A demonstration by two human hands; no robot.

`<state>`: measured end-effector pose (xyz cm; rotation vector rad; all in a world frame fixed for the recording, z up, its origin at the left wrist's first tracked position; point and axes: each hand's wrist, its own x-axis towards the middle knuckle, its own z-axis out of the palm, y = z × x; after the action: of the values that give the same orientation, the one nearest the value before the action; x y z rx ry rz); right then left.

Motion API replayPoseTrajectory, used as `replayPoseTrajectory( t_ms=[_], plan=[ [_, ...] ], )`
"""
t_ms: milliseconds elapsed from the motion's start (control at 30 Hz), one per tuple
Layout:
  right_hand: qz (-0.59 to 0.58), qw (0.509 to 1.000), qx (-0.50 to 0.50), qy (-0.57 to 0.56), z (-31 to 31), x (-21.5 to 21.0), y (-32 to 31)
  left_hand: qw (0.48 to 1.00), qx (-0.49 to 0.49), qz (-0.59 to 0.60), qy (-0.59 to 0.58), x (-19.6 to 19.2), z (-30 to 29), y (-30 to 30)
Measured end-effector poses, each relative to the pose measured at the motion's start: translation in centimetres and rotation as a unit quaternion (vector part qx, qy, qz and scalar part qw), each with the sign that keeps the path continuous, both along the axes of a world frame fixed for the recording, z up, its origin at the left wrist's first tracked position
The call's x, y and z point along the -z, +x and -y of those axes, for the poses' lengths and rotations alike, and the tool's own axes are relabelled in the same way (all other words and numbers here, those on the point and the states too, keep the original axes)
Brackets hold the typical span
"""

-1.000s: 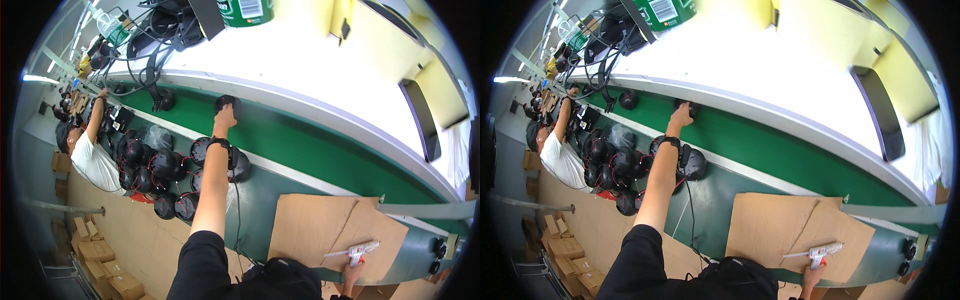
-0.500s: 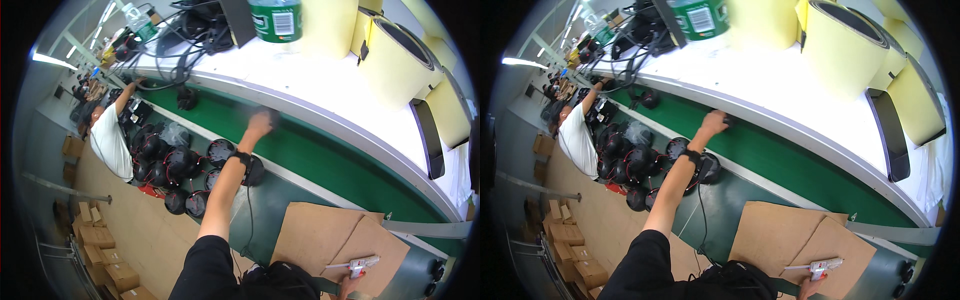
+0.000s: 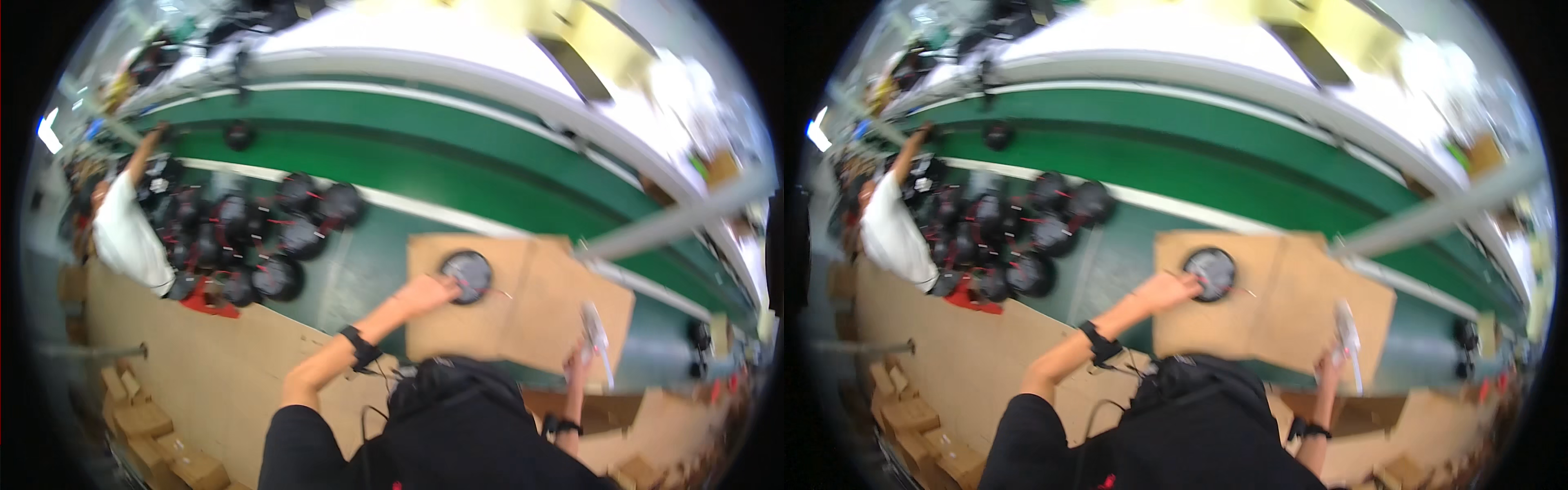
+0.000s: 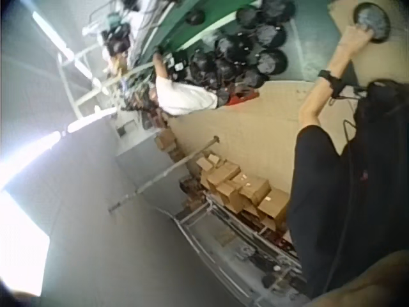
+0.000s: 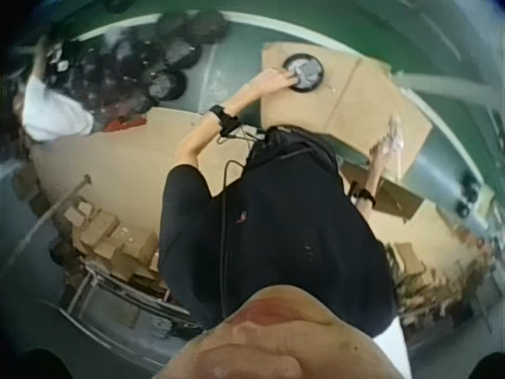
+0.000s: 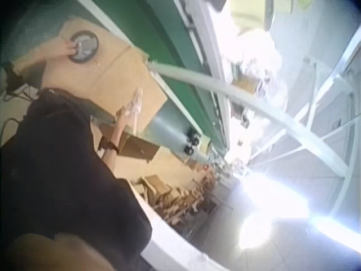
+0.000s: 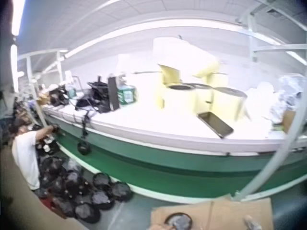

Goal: Using a hot glue gun to secure wires and components inside a circular plastic housing on a factory assembly line.

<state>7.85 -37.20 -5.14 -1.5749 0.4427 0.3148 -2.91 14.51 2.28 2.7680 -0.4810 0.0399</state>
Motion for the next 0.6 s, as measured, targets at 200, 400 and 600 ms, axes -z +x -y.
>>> replayPoseTrajectory(
  t_ms=[200,400,600],
  plan=[
    [0.071,0.967,-0.126,0.211,-5.2,-10.1,-3.0,1.0,0.014,-0.011,-0.02,3.5,4.0,-0.5],
    [0.009,0.985,-0.173,0.01,-5.5,-13.5,-4.2,0.994,-0.031,-0.005,-0.105,3.7,6.3,-1.3],
    [0.039,0.976,-0.213,0.025,-6.7,-13.5,-4.2,0.959,-0.14,-0.016,-0.245,1.3,5.3,-0.6]
  ],
)
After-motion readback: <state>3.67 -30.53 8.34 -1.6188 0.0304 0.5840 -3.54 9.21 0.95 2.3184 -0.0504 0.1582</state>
